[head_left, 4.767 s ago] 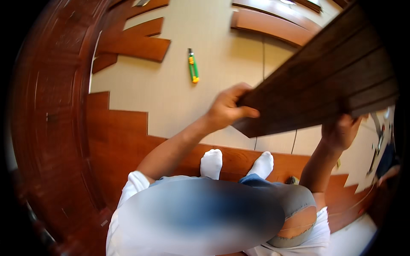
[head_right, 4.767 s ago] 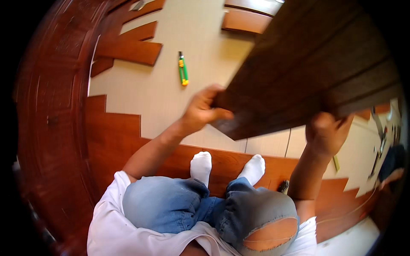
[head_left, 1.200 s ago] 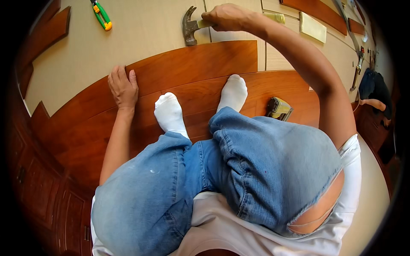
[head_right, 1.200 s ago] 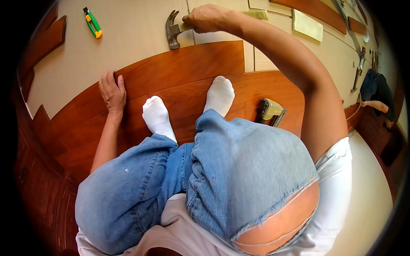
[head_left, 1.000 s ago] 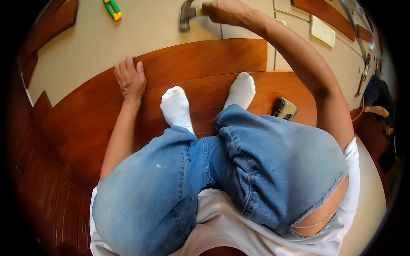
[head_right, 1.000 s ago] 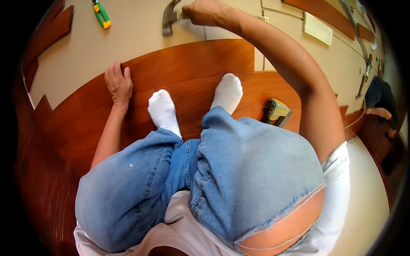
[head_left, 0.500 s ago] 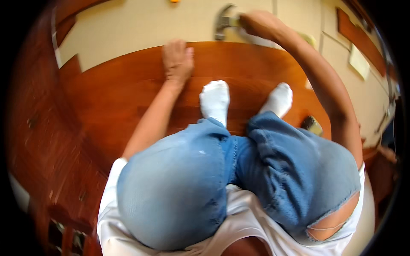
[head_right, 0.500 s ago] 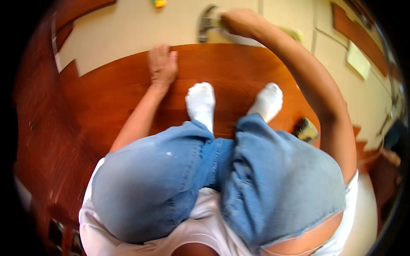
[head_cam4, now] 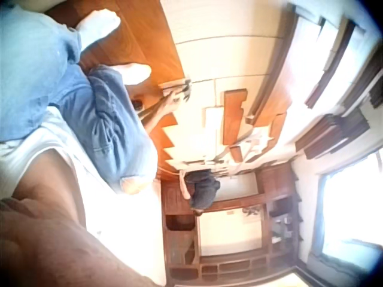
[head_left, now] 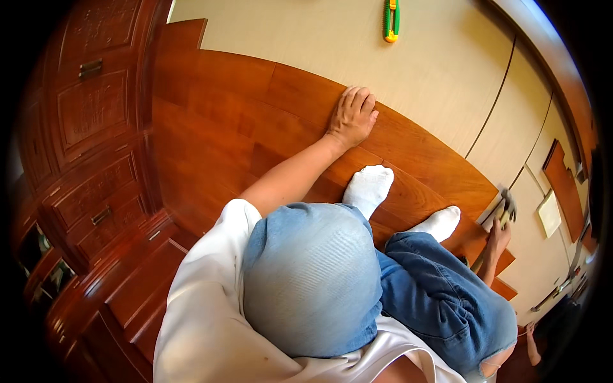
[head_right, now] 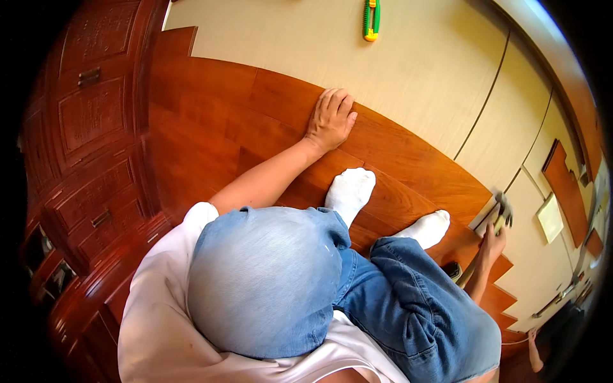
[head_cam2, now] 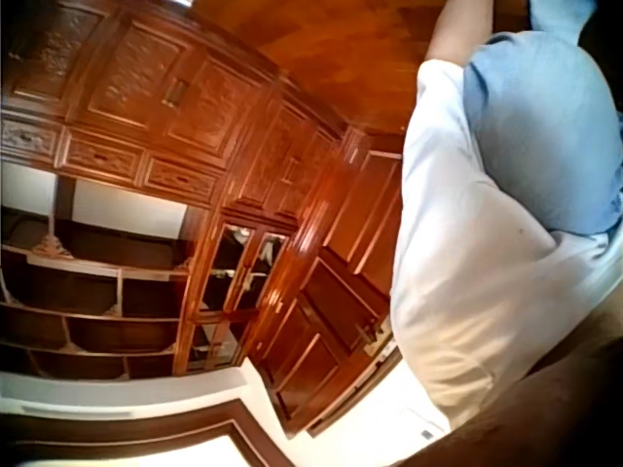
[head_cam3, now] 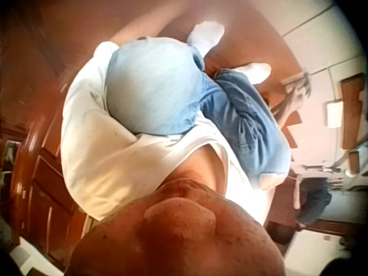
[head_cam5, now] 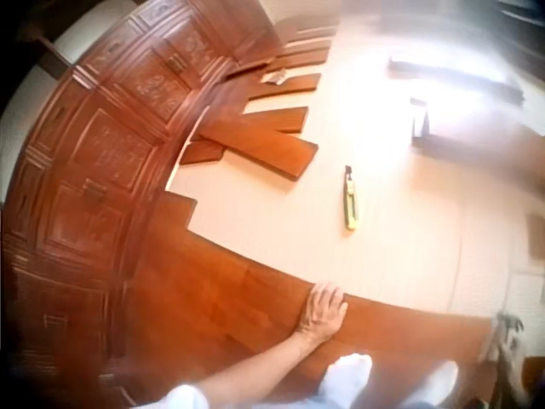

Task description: The person installs wooden panels onto a wall using a nail gun and a hammer.

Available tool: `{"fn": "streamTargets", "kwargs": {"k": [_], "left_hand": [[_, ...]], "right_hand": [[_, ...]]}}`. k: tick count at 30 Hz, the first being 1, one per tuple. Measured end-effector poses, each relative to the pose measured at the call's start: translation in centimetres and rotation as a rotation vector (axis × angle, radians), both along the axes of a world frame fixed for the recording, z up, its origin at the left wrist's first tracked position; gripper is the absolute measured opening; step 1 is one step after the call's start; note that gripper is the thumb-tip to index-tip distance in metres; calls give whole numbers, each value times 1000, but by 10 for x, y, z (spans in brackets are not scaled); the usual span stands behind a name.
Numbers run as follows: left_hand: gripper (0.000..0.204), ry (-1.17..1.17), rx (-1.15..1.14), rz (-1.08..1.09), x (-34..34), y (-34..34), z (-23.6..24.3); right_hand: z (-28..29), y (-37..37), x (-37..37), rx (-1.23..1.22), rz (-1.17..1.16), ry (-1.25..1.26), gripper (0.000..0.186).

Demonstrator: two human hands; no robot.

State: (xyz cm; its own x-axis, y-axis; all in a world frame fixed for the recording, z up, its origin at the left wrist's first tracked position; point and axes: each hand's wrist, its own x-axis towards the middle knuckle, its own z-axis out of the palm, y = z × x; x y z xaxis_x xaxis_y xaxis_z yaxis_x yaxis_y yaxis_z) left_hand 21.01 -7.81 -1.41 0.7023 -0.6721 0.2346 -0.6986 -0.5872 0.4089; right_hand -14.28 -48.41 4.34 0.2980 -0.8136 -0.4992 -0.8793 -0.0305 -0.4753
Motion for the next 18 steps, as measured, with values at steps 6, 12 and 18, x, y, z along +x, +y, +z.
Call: {"fn": "streamTargets", "kwargs": {"k": [6, 12, 18], "left_hand": [[41, -4, 3, -13, -1, 2, -1], [43, -8, 1, -11, 0, 3, 1], [32, 0, -22, -87, 21, 24, -7]], "right_hand": [[-1, -12, -54, -7, -23, 71, 22], [-5, 1, -46, 90, 100, 120, 21], [5, 5, -43, 163, -1, -26, 23]]}}
